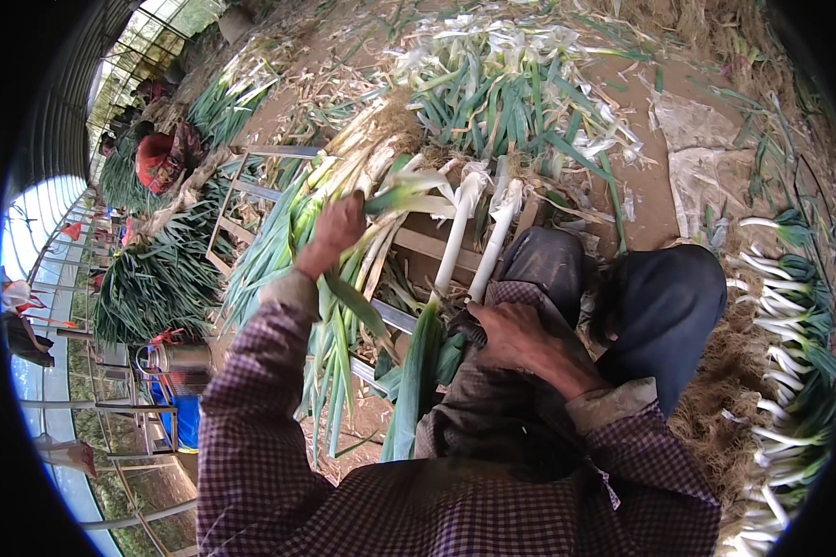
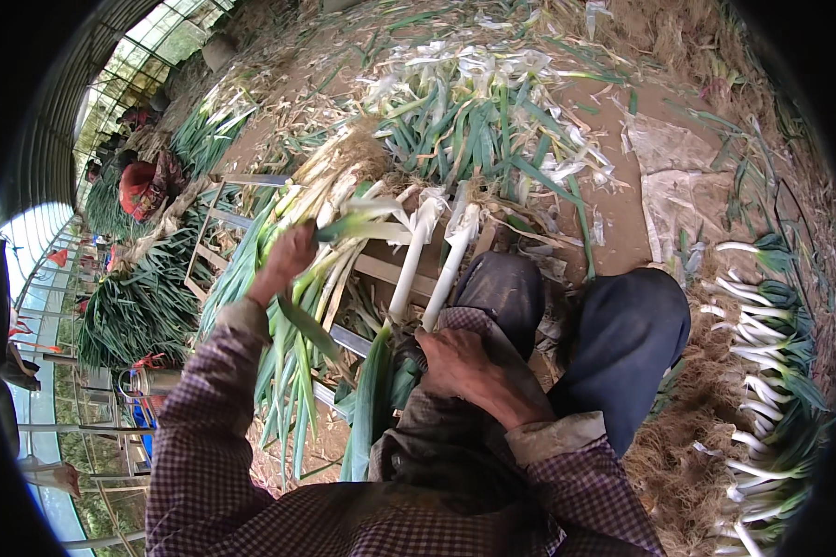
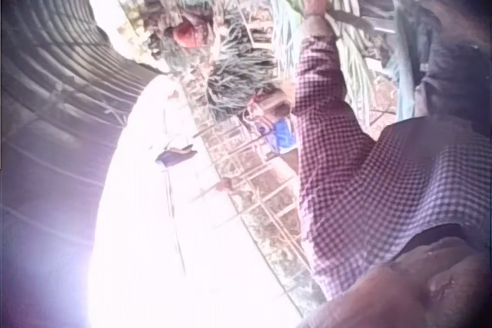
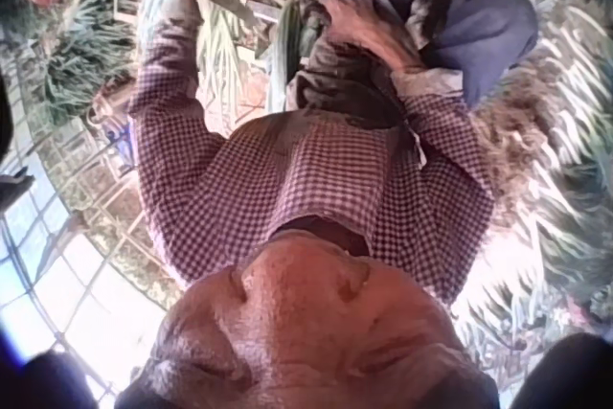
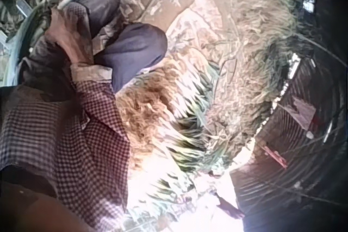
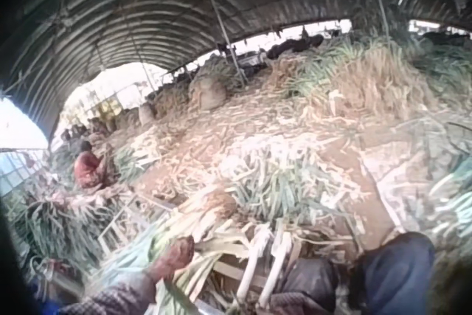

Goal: The person sits on the ground and uses a handheld knife to trim the roots and outer layers of long green vegetables. They repeatedly pick up stalks, cut the ends, and place the trimmed pieces aside.

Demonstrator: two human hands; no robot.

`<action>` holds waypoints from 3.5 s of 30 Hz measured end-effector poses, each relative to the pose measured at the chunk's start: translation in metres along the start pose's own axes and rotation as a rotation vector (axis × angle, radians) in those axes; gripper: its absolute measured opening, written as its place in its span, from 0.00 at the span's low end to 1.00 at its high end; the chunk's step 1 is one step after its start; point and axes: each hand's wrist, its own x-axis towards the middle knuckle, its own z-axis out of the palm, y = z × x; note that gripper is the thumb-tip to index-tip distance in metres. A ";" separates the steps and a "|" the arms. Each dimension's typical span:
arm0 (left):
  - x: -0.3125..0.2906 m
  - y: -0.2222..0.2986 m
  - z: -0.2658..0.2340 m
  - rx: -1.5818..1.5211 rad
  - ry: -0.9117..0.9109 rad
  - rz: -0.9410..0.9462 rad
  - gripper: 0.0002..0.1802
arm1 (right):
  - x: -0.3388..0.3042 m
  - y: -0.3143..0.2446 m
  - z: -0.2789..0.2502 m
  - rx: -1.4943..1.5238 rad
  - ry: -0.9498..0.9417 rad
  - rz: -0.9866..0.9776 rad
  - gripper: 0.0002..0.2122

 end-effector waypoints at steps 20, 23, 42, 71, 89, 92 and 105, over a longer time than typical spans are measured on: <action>-0.108 0.200 0.027 -0.823 -0.485 -0.763 0.27 | -0.004 0.022 -0.022 0.166 0.402 0.197 0.23; -0.095 0.242 0.016 -0.816 -0.323 -0.730 0.24 | 0.004 0.025 -0.024 0.133 0.433 0.195 0.29; -0.160 0.024 -0.036 -0.050 -0.112 -0.775 0.26 | 0.027 -0.028 0.042 0.321 0.052 -0.177 0.40; -0.109 0.113 -0.074 -0.433 -0.465 -0.829 0.18 | 0.027 -0.020 0.056 0.408 0.287 -0.158 0.39; -0.121 0.157 -0.053 -0.640 -0.340 -0.914 0.20 | 0.034 0.003 0.040 0.349 0.358 -0.039 0.40; -0.112 0.162 -0.062 -0.658 -0.363 -0.927 0.19 | 0.033 0.002 0.038 0.406 0.329 -0.033 0.40; -0.108 0.179 -0.063 -0.652 -0.332 -0.890 0.17 | 0.092 0.024 0.013 0.325 0.504 0.119 0.32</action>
